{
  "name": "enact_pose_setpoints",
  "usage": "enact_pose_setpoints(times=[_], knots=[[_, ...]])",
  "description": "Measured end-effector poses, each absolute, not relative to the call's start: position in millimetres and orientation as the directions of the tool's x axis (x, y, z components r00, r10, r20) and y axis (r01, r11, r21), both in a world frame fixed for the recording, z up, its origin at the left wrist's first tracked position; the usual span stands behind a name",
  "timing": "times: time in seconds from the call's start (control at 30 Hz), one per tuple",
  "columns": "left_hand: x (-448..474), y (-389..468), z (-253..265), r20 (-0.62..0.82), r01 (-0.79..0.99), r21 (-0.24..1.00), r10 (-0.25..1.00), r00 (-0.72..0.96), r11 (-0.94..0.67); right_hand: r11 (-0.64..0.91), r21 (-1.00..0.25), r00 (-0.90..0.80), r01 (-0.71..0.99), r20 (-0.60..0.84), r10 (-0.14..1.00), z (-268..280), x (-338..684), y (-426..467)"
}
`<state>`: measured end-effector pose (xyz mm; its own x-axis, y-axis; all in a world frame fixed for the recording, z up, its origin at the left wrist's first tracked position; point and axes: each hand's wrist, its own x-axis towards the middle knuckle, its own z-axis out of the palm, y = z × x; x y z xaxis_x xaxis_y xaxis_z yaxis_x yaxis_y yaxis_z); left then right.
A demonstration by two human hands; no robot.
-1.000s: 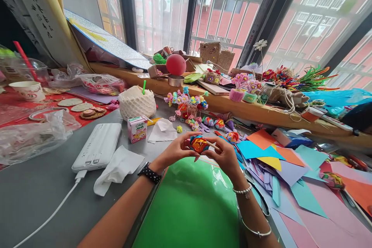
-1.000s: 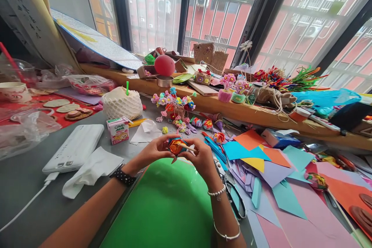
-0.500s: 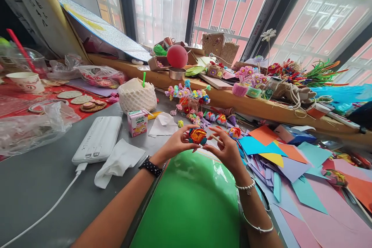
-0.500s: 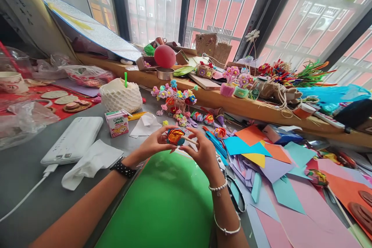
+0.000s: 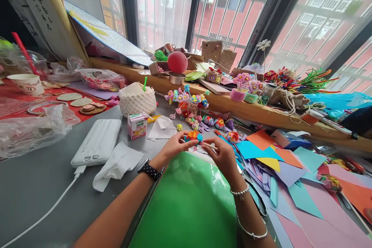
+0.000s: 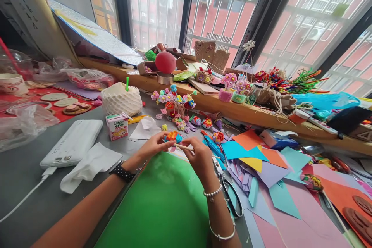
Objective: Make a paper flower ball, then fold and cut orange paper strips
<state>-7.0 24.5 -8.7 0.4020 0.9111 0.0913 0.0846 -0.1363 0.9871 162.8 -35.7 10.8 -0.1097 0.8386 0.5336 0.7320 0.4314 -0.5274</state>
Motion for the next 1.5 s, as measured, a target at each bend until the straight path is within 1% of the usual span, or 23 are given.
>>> enact_pose_setpoints(times=[0.07, 0.13, 0.17, 0.2, 0.23, 0.27, 0.33, 0.4, 0.47, 0.53, 0.63, 0.73, 0.9, 1.0, 1.07, 1.17, 1.27, 1.33, 1.4, 1.5], knots=[[-6.4, 24.7, -7.1, 0.059, 0.024, 0.997, 0.915, 0.4, -0.074, 0.388, -0.51, -0.072, 0.768, 0.533, 0.843, 9.0, 162.6, -35.4], [-6.1, 24.2, -4.0, 0.049, -0.073, 0.997, 0.918, 0.394, -0.021, 0.317, -0.497, -0.003, 0.808, 0.535, 0.845, 6.0, 162.8, -34.5], [-6.0, 23.3, -2.4, 0.074, -0.12, 0.992, 0.921, 0.383, -0.03, 0.284, -0.495, 0.032, 0.821, 0.536, 0.843, 4.3, 162.9, -33.8], [-5.7, 22.0, -1.0, 0.125, -0.147, 0.986, 0.924, 0.361, -0.076, 0.259, -0.497, 0.059, 0.828, 0.537, 0.841, 2.6, 162.9, -33.2], [-5.2, 20.1, -0.1, 0.195, -0.144, 0.977, 0.925, 0.327, -0.155, 0.244, -0.505, 0.079, 0.828, 0.536, 0.841, 1.0, 162.8, -32.5], [-4.5, 17.8, 0.4, 0.283, -0.106, 0.959, 0.916, 0.285, -0.263, 0.236, -0.519, 0.095, 0.821, 0.533, 0.84, -0.2, 162.5, -32.0], [-2.5, 12.3, -0.4, 0.465, 0.084, 0.864, 0.852, 0.241, -0.496, 0.228, -0.555, 0.125, 0.8, 0.525, 0.842, -1.3, 160.9, -31.8], [0.0, 7.0, -2.9, 0.599, 0.266, 0.697, 0.745, 0.292, -0.665, 0.219, -0.586, 0.15, 0.78, 0.516, 0.843, -0.4, 158.0, -32.8], [2.4, 3.3, -5.9, 0.657, 0.366, 0.545, 0.655, 0.373, -0.754, 0.217, -0.606, 0.164, 0.766, 0.51, 0.844, 1.9, 154.3, -34.6], [4.0, 1.7, -8.2, 0.675, 0.427, 0.445, 0.609, 0.417, -0.787, 0.229, -0.624, 0.155, 0.747, 0.499, 0.853, 4.5, 150.7, -36.5], [4.4, 2.2, -9.2, 0.708, 0.497, 0.366, 0.582, 0.4, -0.787, 0.249, -0.634, 0.125, 0.732, 0.484, 0.866, 7.0, 147.1, -38.0], [3.7, 3.8, -8.9, 0.72, 0.503, 0.344, 0.566, 0.401, -0.793, 0.266, -0.64, 0.09, 0.721, 0.466, 0.88, 8.1, 146.2, -37.9], [3.5, 5.4, -9.2, 0.702, 0.487, 0.327, 0.553, 0.448, -0.81, 0.314, -0.688, 0.022, 0.654, 0.432, 0.902, 9.7, 147.3, -37.2], [2.7, 5.4, -8.3, 0.692, 0.464, 0.356, 0.563, 0.451, -0.811, 0.375, -0.703, -0.059, 0.604, 0.43, 0.901, 12.5, 151.0, -37.8], [1.8, 4.7, -6.1, 0.67, 0.442, 0.402, 0.586, 0.455, -0.802, 0.406, -0.691, -0.119, 0.598, 0.424, 0.898, 14.9, 155.2, -38.7], [0.4, 2.4, -0.1, 0.629, 0.371, 0.509, 0.63, 0.456, -0.777, 0.443, -0.659, -0.195, 0.607, 0.417, 0.888, 18.3, 161.5, -39.9], [-1.5, 0.0, 7.2, 0.563, 0.277, 0.638, 0.681, 0.469, -0.718, 0.475, -0.661, -0.19, 0.581, 0.458, 0.868, 22.0, 164.6, -40.6], [-2.9, -0.6, 10.9, 0.483, 0.207, 0.744, 0.725, 0.492, -0.636, 0.49, -0.649, -0.167, 0.582, 0.495, 0.853, 25.2, 164.7, -41.2], [-3.9, 0.0, 12.5, 0.373, 0.12, 0.853, 0.754, 0.542, -0.508, 0.503, -0.631, -0.162, 0.591, 0.518, 0.84, 28.2, 163.9, -41.9], [-4.1, 2.4, 11.3, 0.207, 0.002, 0.964, 0.757, 0.62, -0.266, 0.468, -0.655, -0.158, 0.594, 0.476, 0.865, 29.1, 161.9, -42.4]])
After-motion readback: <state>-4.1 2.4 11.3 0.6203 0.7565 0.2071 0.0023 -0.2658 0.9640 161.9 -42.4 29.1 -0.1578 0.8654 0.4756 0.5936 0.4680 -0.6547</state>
